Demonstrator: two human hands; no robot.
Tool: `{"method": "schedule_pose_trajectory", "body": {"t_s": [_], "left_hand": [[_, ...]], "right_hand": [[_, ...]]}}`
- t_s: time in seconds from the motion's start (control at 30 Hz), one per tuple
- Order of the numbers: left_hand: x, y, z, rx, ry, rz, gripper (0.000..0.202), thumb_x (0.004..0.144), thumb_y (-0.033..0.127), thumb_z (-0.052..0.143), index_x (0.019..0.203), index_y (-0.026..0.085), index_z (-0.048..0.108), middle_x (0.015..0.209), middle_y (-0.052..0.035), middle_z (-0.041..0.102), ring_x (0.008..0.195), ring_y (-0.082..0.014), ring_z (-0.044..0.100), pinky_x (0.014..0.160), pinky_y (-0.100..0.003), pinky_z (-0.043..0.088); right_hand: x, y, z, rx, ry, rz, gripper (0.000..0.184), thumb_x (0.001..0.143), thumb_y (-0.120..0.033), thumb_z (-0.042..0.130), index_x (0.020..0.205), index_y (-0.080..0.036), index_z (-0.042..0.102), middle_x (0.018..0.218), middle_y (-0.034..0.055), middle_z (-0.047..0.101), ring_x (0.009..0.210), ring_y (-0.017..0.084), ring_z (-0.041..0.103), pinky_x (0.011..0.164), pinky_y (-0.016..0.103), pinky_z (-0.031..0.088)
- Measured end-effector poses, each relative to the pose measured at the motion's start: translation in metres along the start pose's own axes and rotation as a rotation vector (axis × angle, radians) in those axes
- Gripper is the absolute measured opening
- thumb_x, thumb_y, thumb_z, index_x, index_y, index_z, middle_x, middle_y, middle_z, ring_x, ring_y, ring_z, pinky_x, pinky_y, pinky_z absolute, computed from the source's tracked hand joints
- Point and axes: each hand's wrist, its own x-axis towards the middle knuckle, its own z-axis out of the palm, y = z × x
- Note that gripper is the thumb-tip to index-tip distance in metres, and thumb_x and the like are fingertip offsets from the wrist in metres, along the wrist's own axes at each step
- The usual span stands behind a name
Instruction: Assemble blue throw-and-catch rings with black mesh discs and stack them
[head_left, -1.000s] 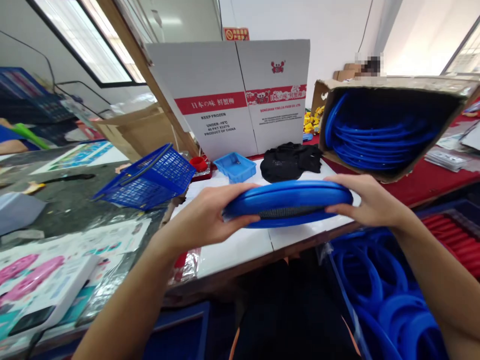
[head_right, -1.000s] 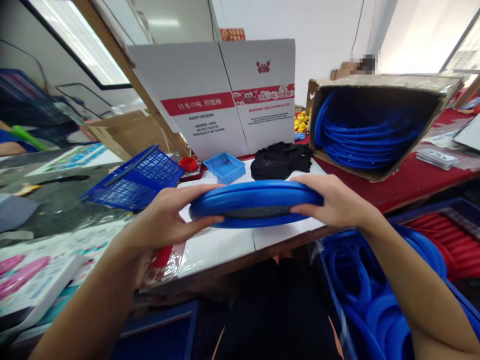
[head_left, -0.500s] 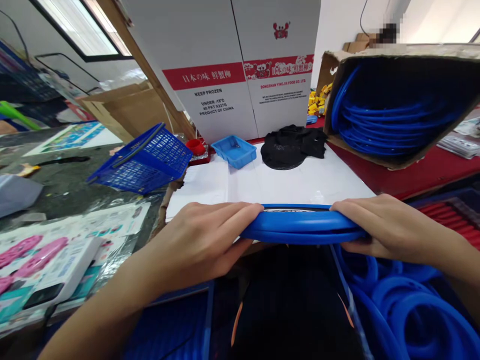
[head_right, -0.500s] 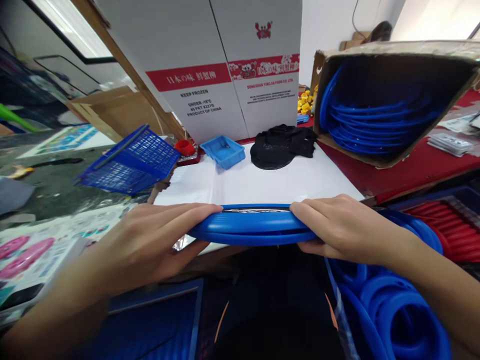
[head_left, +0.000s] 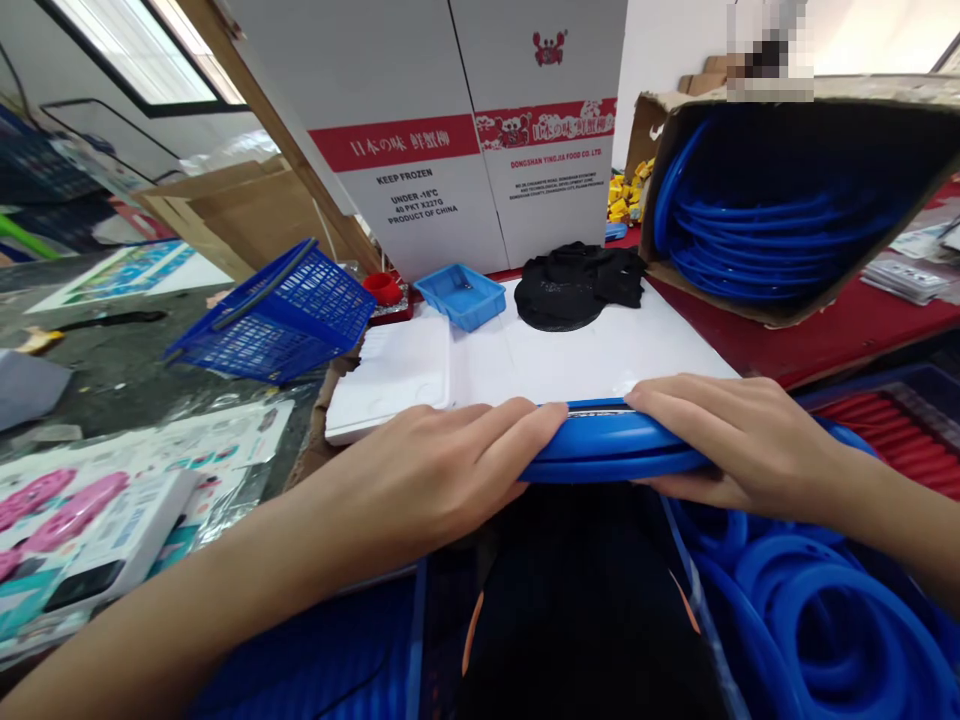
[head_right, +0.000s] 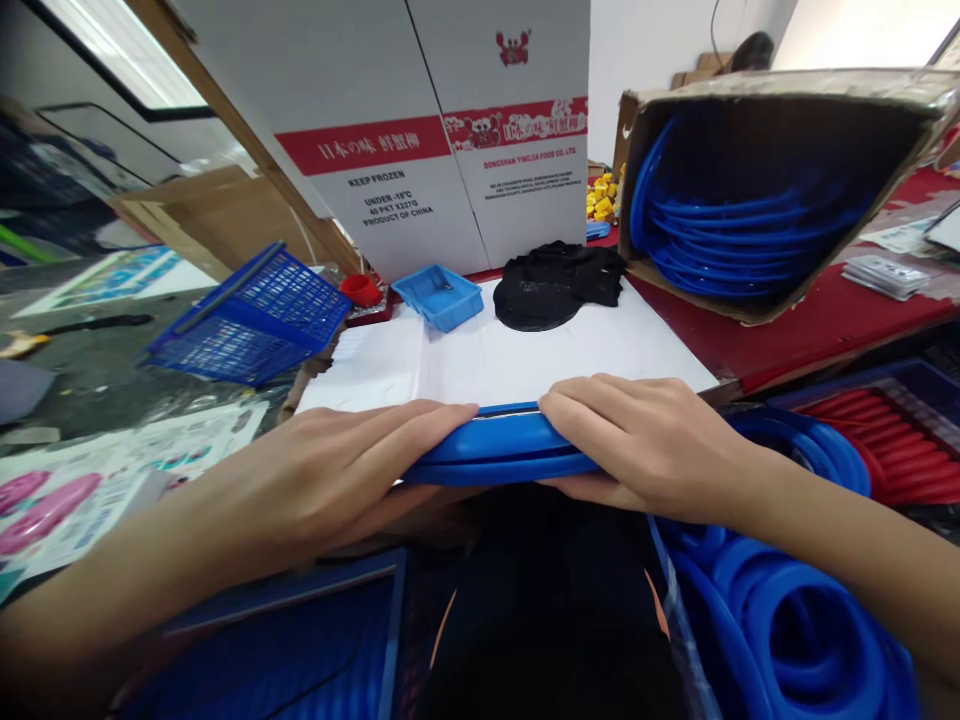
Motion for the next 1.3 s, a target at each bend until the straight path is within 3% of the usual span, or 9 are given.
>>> {"method": "schedule_pose_trajectory", "body": {"t_s": [0.2,0.47,0.67,0.77,0.87,0.97,1.03,1.13,1.3], "left_hand": [[0.002,0.005,0.001,0.097,-0.017,0.025,0.024,0.106,0.02,0.053,0.129,0.02,0.059,0.104,-0.0069,0.078,0.083,-0.0202,0.076,0.067,-0.027,0.06],[0.007,0.004,0.01,0.215,0.003,0.129,0.023,0.103,0.015,0.052,0.126,0.017,0.057,0.105,-0.0085,0.078,0.086,-0.0223,0.076,0.068,-0.03,0.059],[0.009,0.004,0.007,0.187,-0.033,0.1,0.024,0.105,0.017,0.05,0.127,0.019,0.059,0.1,-0.0073,0.077,0.076,-0.0207,0.073,0.062,-0.028,0.055],[-0.004,-0.014,0.016,0.086,0.015,0.01,0.026,0.105,0.022,0.052,0.129,0.021,0.061,0.109,-0.0081,0.078,0.089,-0.0221,0.077,0.071,-0.028,0.058],[-0.027,-0.052,0.037,-0.054,0.101,-0.134,0.034,0.102,0.027,0.062,0.136,0.023,0.061,0.118,-0.008,0.078,0.1,-0.023,0.077,0.083,-0.03,0.061],[-0.041,-0.089,0.055,-0.222,0.282,-0.23,0.046,0.098,0.034,0.074,0.14,0.023,0.058,0.122,-0.0087,0.077,0.101,-0.0229,0.077,0.087,-0.033,0.063],[-0.039,-0.096,0.054,-0.285,0.268,-0.224,0.05,0.096,0.037,0.079,0.139,0.022,0.059,0.126,-0.0111,0.077,0.107,-0.0247,0.076,0.091,-0.035,0.064],[-0.024,-0.074,0.033,-0.295,0.165,-0.104,0.057,0.094,0.038,0.083,0.143,0.02,0.061,0.132,-0.0141,0.076,0.119,-0.0275,0.075,0.102,-0.036,0.061],[0.001,-0.021,0.0,-0.061,0.103,0.011,0.048,0.105,0.027,0.066,0.152,0.023,0.056,0.133,-0.011,0.077,0.111,-0.023,0.078,0.09,-0.029,0.061]], "right_hand": [[0.006,-0.011,-0.01,0.104,-0.09,-0.029,0.025,0.106,-0.039,0.065,0.121,-0.018,0.065,0.105,0.0124,0.075,0.092,0.026,0.069,0.079,0.037,0.055],[-0.004,-0.029,0.001,-0.209,-0.014,-0.111,0.023,0.109,-0.025,0.053,0.12,-0.009,0.064,0.093,0.0126,0.076,0.075,0.025,0.071,0.062,0.034,0.052],[0.008,-0.019,-0.005,-0.169,-0.136,-0.118,0.022,0.111,-0.029,0.051,0.118,-0.014,0.065,0.085,0.0076,0.074,0.064,0.022,0.068,0.058,0.033,0.049],[0.002,0.0,0.001,-0.081,-0.075,-0.067,0.031,0.109,-0.036,0.057,0.131,-0.016,0.062,0.105,0.0127,0.079,0.086,0.027,0.076,0.072,0.036,0.057],[-0.018,0.025,0.012,-0.001,0.015,0.042,0.045,0.102,-0.038,0.066,0.142,-0.02,0.057,0.123,0.0142,0.078,0.105,0.032,0.077,0.084,0.04,0.059],[-0.034,0.041,0.021,0.105,0.05,0.183,0.041,0.097,-0.036,0.071,0.135,-0.023,0.06,0.115,0.0086,0.079,0.096,0.028,0.077,0.081,0.036,0.059],[-0.036,0.042,0.025,0.127,0.054,0.218,0.036,0.097,-0.033,0.07,0.131,-0.024,0.061,0.11,0.0063,0.079,0.091,0.026,0.077,0.078,0.034,0.058],[-0.028,0.034,0.028,0.081,0.053,0.167,0.034,0.1,-0.033,0.067,0.132,-0.023,0.062,0.114,0.0081,0.079,0.097,0.027,0.077,0.081,0.035,0.057],[-0.017,0.031,0.024,0.03,0.034,0.104,0.035,0.104,-0.037,0.063,0.135,-0.022,0.061,0.117,0.0104,0.079,0.099,0.028,0.077,0.082,0.036,0.057]]}}
